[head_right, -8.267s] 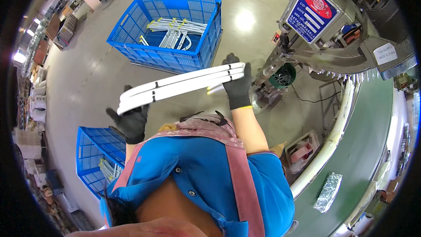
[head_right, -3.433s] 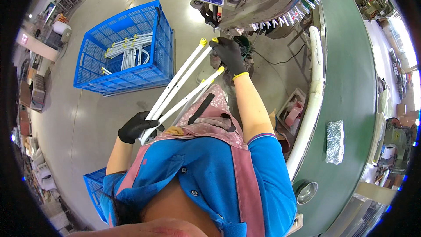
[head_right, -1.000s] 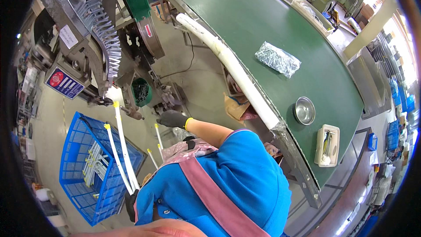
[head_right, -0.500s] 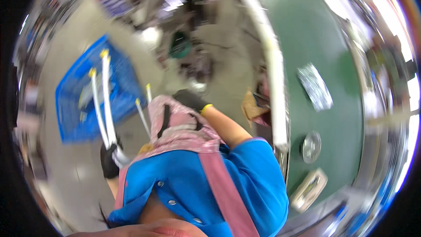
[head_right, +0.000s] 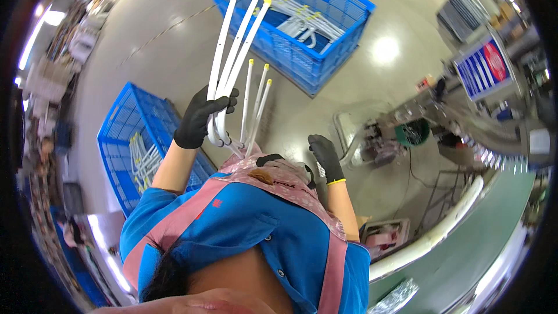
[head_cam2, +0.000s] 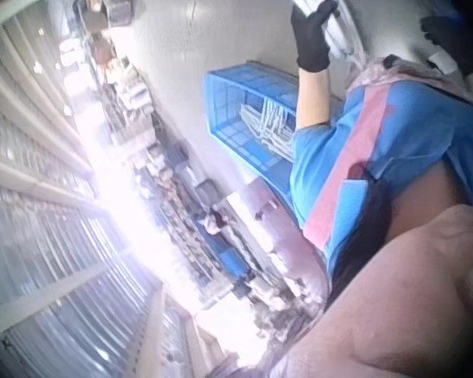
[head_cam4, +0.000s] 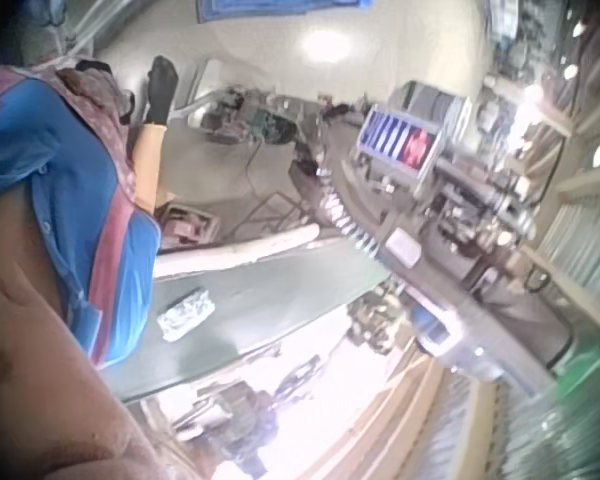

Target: The person repeatedly picks white tubular light fixtures from a blue crate, attaches yellow end caps using a machine, and returns the assembled units to the crate. The process is repeated multiple times in a factory setting.

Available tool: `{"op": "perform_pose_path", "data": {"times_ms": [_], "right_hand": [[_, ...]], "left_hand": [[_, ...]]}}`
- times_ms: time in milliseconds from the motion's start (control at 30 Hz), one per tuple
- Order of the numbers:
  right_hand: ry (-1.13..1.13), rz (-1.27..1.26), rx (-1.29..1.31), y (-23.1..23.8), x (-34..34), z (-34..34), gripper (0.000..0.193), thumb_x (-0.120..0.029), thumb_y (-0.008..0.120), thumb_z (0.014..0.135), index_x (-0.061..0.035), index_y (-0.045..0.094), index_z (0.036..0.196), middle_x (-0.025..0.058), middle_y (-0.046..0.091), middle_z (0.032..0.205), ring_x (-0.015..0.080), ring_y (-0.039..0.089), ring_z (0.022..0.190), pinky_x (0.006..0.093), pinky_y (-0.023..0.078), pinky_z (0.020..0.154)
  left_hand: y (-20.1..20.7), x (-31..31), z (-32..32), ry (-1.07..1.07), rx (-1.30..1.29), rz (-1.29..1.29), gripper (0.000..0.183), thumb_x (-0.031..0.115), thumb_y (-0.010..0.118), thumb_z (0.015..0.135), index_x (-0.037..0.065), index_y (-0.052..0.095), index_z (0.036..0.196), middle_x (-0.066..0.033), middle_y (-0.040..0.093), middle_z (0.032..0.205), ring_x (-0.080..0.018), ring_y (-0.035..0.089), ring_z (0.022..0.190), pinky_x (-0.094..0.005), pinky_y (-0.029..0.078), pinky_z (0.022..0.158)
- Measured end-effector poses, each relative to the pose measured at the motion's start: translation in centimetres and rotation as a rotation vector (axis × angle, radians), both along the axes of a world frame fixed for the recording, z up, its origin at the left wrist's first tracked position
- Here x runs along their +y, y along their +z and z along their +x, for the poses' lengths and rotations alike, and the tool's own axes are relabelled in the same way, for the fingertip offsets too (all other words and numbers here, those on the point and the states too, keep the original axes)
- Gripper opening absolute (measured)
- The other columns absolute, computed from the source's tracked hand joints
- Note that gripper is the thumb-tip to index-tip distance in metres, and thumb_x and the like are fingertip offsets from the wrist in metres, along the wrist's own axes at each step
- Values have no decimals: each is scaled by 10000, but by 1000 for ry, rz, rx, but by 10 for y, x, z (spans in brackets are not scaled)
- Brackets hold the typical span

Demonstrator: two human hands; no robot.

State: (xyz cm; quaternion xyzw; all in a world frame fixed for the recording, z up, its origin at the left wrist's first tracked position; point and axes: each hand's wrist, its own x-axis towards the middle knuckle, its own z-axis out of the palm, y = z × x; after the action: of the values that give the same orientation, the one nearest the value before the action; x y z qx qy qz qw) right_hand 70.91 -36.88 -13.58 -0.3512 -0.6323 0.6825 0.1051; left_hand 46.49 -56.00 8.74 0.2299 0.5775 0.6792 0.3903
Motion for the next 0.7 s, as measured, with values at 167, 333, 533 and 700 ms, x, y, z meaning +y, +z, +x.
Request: {"op": "perform_pose_path", "data": {"times_ms": [167, 333, 533, 700], "right_hand": [[445, -19, 211, 25, -17, -91, 307, -209, 510, 935, 6, 631, 1118, 77, 655, 1040, 175, 601, 944, 316, 465, 875], [947, -406, 220, 73, -111, -171, 440, -315, 356, 1019, 17, 567, 1216, 90, 612, 1175, 177, 544, 1087, 309, 400, 978], [1355, -524, -14, 100, -242, -204, 565, -482, 389, 974, 23, 573, 1149, 149, 635, 1038, 228, 604, 943, 338, 472, 864], [1773, -167, 20, 108, -312, -247, 485, -315, 597, 884, 5, 532, 1243, 157, 635, 1094, 207, 586, 972, 319, 445, 875]], "left_hand": [[11, -25, 1, 66, 272, 42, 399, 147, 608, 868, -35, 527, 1214, -143, 598, 1158, -205, 607, 977, -345, 495, 868], [36, -83, -2, 249, -13, 181, 383, 145, 557, 902, -38, 519, 1236, -111, 591, 1151, -176, 585, 996, -303, 473, 893], [61, -257, -21, 678, 1, 278, 177, 27, 558, 877, -31, 670, 1001, -170, 638, 1088, -215, 630, 967, -295, 521, 822], [66, -429, -8, 670, -306, 901, 547, 146, 461, 948, -111, 232, 1372, -140, 575, 973, -197, 601, 783, -298, 527, 690]]}}
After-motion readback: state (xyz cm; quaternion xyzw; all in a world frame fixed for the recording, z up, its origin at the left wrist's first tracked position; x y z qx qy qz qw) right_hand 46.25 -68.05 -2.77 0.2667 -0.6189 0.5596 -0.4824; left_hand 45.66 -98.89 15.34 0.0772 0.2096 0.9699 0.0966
